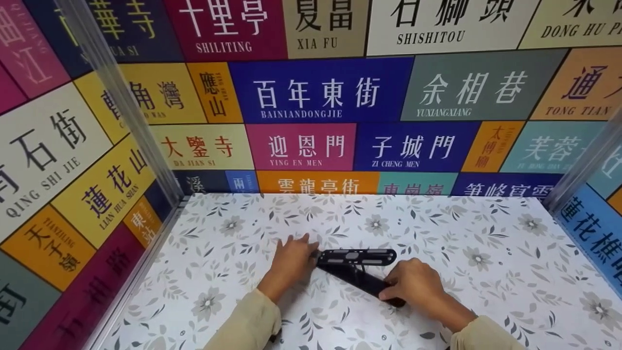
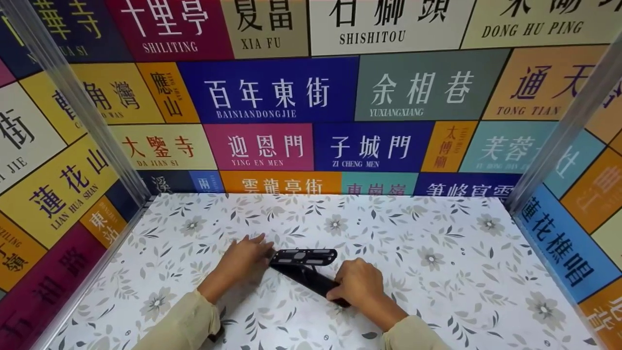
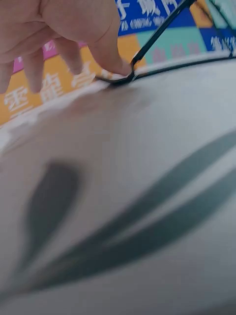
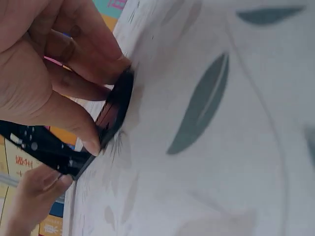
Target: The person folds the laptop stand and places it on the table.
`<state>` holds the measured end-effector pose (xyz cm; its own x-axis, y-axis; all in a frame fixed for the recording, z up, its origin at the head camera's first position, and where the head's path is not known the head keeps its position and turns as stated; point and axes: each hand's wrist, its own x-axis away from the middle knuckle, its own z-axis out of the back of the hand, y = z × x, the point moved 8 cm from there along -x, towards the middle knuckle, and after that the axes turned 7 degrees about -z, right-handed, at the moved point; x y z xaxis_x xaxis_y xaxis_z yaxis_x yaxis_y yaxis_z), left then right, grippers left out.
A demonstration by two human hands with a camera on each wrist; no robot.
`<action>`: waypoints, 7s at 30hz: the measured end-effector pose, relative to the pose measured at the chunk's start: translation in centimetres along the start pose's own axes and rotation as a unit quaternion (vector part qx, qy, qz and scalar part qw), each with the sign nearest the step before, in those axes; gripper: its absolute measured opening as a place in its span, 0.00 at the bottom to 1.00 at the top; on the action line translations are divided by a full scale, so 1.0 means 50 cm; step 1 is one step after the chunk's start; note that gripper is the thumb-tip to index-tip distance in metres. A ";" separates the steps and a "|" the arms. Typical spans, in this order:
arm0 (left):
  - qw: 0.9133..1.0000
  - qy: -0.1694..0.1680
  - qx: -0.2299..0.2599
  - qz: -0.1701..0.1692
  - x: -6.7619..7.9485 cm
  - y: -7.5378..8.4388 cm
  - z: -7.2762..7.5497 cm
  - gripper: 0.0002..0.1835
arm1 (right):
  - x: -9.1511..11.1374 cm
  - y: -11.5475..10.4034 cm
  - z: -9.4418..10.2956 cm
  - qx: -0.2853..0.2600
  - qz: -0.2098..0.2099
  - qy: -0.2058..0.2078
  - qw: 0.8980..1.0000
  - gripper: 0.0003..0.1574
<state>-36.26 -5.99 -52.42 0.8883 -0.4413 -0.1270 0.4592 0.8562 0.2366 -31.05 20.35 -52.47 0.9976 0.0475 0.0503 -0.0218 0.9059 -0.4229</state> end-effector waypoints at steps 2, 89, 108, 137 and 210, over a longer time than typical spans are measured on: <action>0.998 0.044 0.042 0.004 0.007 0.014 0.019 0.17 | -0.007 0.013 -0.003 -0.031 -0.004 -0.031 0.999 0.22; 0.879 -0.242 0.362 -0.198 -0.128 0.157 -0.050 0.39 | 0.125 -0.036 -0.099 -0.240 0.008 -0.100 0.966 0.38; 0.856 -0.288 0.367 -0.222 -0.149 0.184 -0.069 0.42 | 0.124 -0.056 -0.106 -0.176 0.000 -0.104 0.979 0.39; 0.896 -0.028 0.442 -0.004 0.032 0.180 -0.049 0.06 | -0.031 -0.027 -0.050 -0.272 0.220 -0.110 0.930 0.09; 0.966 -0.249 0.071 -0.004 0.128 0.250 -0.131 0.60 | 0.126 -0.047 -0.069 0.058 0.305 -0.069 0.948 0.71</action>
<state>-24.84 3.66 -56.60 0.7608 -0.5520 0.3413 0.4302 0.8227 0.3717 -24.46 17.08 -54.28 0.7794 0.6246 -0.0490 -0.6065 0.7326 -0.3090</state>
